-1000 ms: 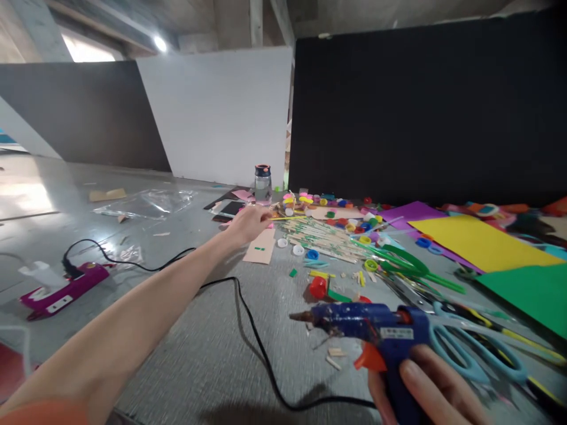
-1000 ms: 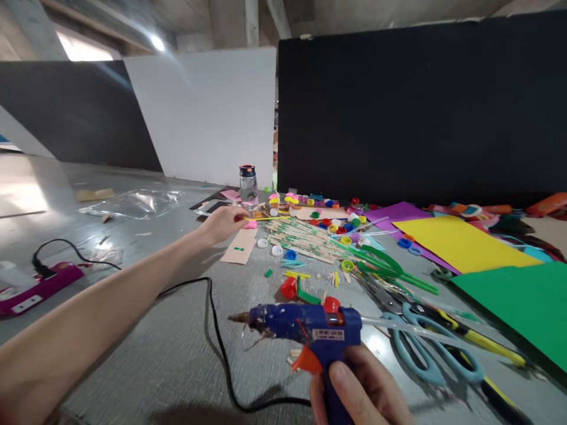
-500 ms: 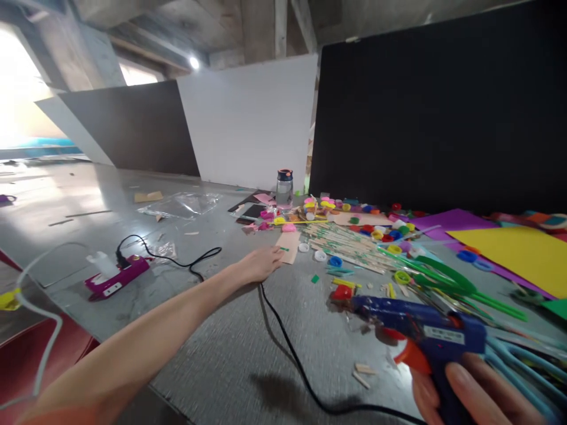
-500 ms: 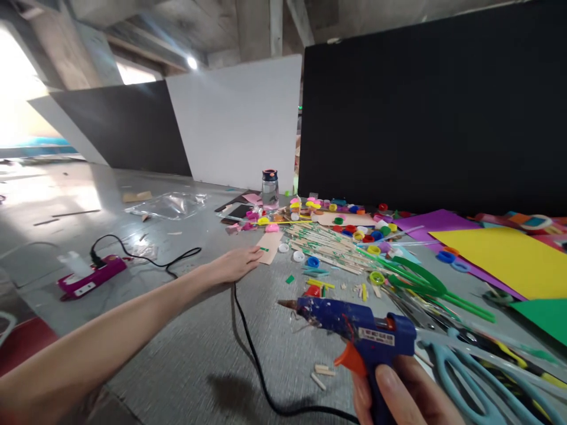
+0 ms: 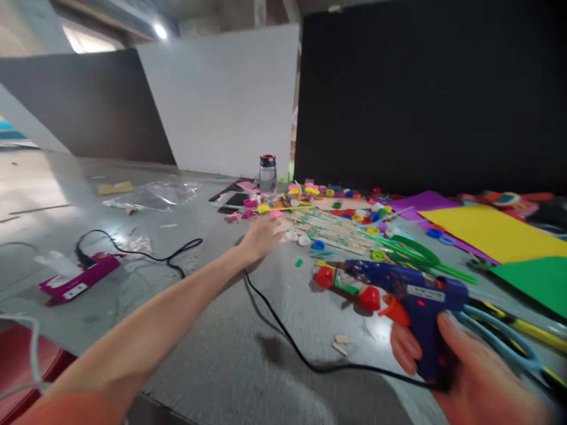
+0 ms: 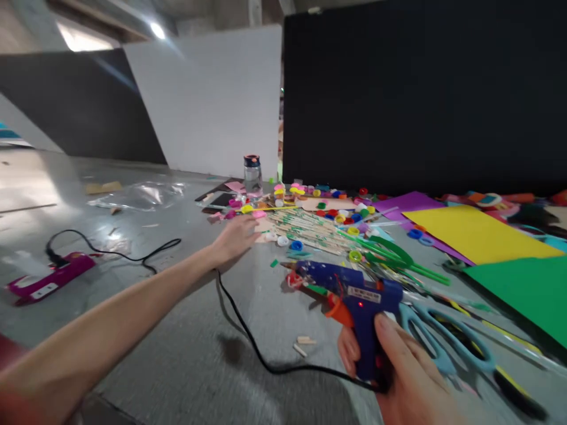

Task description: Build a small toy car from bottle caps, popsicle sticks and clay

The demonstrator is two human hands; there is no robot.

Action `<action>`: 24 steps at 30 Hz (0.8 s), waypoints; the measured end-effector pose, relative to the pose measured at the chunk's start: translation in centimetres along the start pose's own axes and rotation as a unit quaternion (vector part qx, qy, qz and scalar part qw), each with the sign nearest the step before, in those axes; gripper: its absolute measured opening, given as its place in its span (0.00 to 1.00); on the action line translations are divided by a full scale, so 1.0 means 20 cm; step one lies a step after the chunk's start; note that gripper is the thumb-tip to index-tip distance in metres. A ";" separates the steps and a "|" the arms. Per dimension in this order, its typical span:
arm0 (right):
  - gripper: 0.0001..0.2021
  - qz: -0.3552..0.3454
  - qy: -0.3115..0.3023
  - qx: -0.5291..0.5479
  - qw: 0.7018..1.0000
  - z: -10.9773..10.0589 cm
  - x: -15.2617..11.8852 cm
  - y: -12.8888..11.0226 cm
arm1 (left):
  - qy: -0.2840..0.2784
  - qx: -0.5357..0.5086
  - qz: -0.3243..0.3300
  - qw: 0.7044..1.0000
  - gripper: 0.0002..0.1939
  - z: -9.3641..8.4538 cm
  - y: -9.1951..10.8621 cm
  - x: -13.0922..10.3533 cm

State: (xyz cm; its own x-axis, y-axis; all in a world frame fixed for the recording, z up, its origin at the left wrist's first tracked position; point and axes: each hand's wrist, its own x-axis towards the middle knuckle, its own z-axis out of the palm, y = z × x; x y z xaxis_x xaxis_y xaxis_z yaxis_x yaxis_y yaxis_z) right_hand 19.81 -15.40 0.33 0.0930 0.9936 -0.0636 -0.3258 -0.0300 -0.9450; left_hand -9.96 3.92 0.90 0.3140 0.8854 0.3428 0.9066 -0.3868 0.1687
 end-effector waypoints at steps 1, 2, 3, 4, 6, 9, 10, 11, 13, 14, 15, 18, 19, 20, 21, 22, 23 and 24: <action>0.18 0.017 -0.002 0.017 1.000 0.00 -0.01 -0.02 | 0.009 -0.018 0.012 1.000 0.12 -0.03 0.01 -0.03; 0.18 0.032 -0.007 0.033 0.999 0.00 -0.02 -0.04 | 0.009 -0.040 0.034 0.999 0.12 -0.05 0.03 -0.07; 0.18 0.044 -0.017 0.043 0.998 -0.01 -0.02 -0.07 | 0.001 -0.063 0.060 0.996 0.12 -0.07 0.06 -0.10; 0.17 0.055 -0.029 0.048 0.997 -0.02 -0.03 -0.09 | -0.018 -0.086 0.092 0.992 0.12 -0.08 0.10 -0.14; 0.16 0.070 -0.052 0.053 0.995 -0.04 -0.04 -0.12 | -0.072 -0.133 0.159 0.976 0.11 -0.09 0.19 -0.22; 0.13 0.070 -0.043 0.062 0.995 -0.09 -0.06 -0.16 | -0.132 -0.216 0.222 0.942 0.09 -0.05 0.36 -0.32; 0.12 0.066 -0.034 0.065 0.995 -0.10 -0.06 -0.17 | -0.147 -0.232 0.226 0.934 0.08 -0.03 0.41 -0.35; 0.11 0.064 -0.026 0.063 0.996 -0.11 -0.07 -0.18 | -0.154 -0.242 0.232 0.929 0.07 -0.01 0.45 -0.38; 0.10 0.050 -0.022 0.055 0.997 -0.14 -0.06 -0.19 | -0.167 -0.257 0.243 0.920 0.07 0.03 0.52 -0.41; 0.10 0.036 -0.016 0.050 0.998 -0.15 -0.06 -0.19 | -0.171 -0.257 0.248 0.918 0.08 0.05 0.54 -0.42; 0.10 0.022 -0.012 0.044 0.999 -0.16 -0.05 -0.19 | -0.172 -0.250 0.250 0.919 0.10 0.07 0.56 -0.43; 0.13 -0.006 -0.013 0.030 0.999 -0.17 -0.01 -0.17 | -0.168 -0.219 0.244 0.930 0.13 0.08 0.58 -0.45; 0.14 0.001 -0.017 0.028 0.999 -0.18 0.00 -0.16 | -0.170 -0.214 0.240 0.932 0.13 0.08 0.59 -0.46; 0.14 0.011 -0.023 0.030 0.999 -0.18 0.02 -0.15 | -0.175 -0.216 0.233 0.932 0.11 0.07 0.59 -0.46; 0.14 0.023 -0.025 0.033 0.999 -0.20 0.03 -0.13 | -0.181 -0.222 0.225 0.931 0.10 0.07 0.60 -0.47; 0.13 0.035 -0.025 0.036 0.998 -0.21 0.03 -0.12 | -0.187 -0.229 0.217 0.930 0.08 0.06 0.60 -0.48; 0.13 0.049 -0.026 0.036 0.998 -0.23 0.03 -0.11 | -0.189 -0.236 0.208 0.930 0.06 0.05 0.60 -0.48; 0.13 0.062 -0.028 0.032 0.997 -0.25 0.03 -0.10 | -0.188 -0.242 0.200 0.931 0.04 0.04 0.60 -0.48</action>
State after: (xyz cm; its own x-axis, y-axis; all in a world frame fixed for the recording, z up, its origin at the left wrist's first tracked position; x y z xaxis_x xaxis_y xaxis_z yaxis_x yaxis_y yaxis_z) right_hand 25.14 -15.34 0.61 -0.0044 0.9875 -0.1578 -0.3916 -0.1469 -0.9083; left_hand -1.89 -9.06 -1.19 0.7578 0.6383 0.1354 0.4920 -0.6952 0.5241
